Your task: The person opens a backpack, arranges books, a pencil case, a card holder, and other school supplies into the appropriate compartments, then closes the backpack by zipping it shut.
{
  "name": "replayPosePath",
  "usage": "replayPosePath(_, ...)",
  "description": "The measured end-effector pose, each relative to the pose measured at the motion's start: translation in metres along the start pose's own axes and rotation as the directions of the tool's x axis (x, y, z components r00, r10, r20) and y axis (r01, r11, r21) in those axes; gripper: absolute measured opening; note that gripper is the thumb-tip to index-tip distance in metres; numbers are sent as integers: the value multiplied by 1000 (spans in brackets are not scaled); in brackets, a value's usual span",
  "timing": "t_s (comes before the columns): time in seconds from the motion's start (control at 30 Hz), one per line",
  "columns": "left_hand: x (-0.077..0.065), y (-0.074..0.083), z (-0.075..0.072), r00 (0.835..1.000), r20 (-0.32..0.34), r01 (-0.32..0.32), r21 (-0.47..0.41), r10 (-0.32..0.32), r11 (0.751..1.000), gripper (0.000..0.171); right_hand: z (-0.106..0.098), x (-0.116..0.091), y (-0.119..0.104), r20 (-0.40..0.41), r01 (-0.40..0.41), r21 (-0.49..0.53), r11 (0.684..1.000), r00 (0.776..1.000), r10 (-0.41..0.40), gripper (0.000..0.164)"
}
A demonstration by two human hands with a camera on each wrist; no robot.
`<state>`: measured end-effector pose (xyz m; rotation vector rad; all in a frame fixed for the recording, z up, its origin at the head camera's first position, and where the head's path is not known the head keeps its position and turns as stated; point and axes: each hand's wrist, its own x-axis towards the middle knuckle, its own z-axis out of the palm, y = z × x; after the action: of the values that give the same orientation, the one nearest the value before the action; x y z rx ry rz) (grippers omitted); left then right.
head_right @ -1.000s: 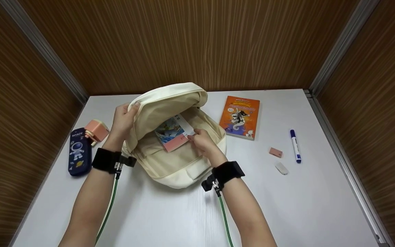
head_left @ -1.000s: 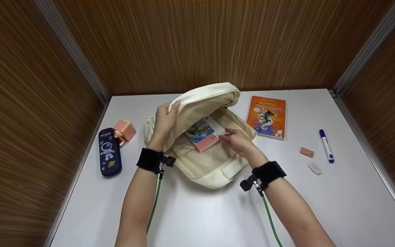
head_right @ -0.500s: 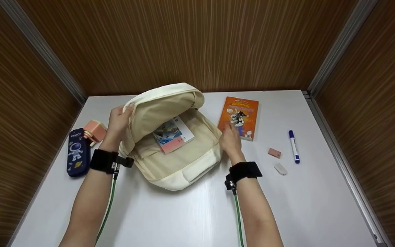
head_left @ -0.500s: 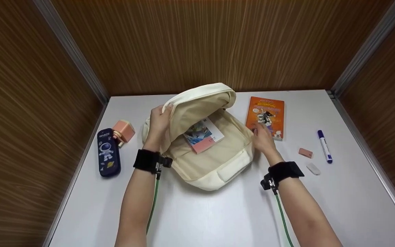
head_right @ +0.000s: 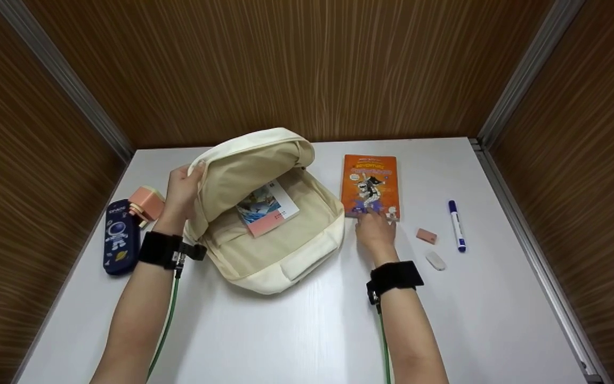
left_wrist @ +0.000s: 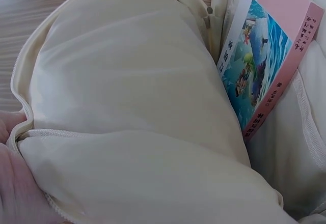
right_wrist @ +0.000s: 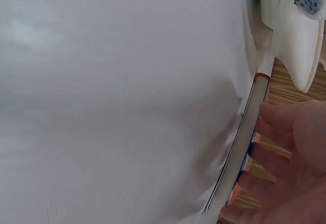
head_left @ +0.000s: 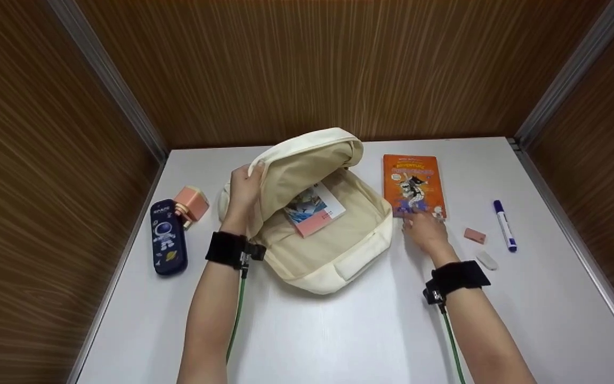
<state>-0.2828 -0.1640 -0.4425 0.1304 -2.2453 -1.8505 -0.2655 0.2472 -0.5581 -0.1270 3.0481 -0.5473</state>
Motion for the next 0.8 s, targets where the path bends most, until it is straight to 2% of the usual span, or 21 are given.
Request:
replayPosePath(0.13, 0, 0, 0, 1000, -4, 22, -9, -22, 1000, 36, -4, -11, 4, 24, 3, -20, 1000, 1000, -3, 33)
replayPosePath(0.3, -1, 2, 1, 1000, -8, 26, -6, -26, 1000, 36, -10, -24, 3, 14, 41, -85, 996, 999, -40, 28)
replayPosePath(0.53, 0, 2, 2, 1000, -7, 11, -20, -11, 1000, 33, -14, -31, -2, 53, 30, -108, 994, 998, -25, 26)
replayPosePath(0.8, -1, 1, 0, 1000, 18, 15, -35, -14, 999, 39, -19, -39, -6, 81, 51, -146, 988, 996, -39, 26)
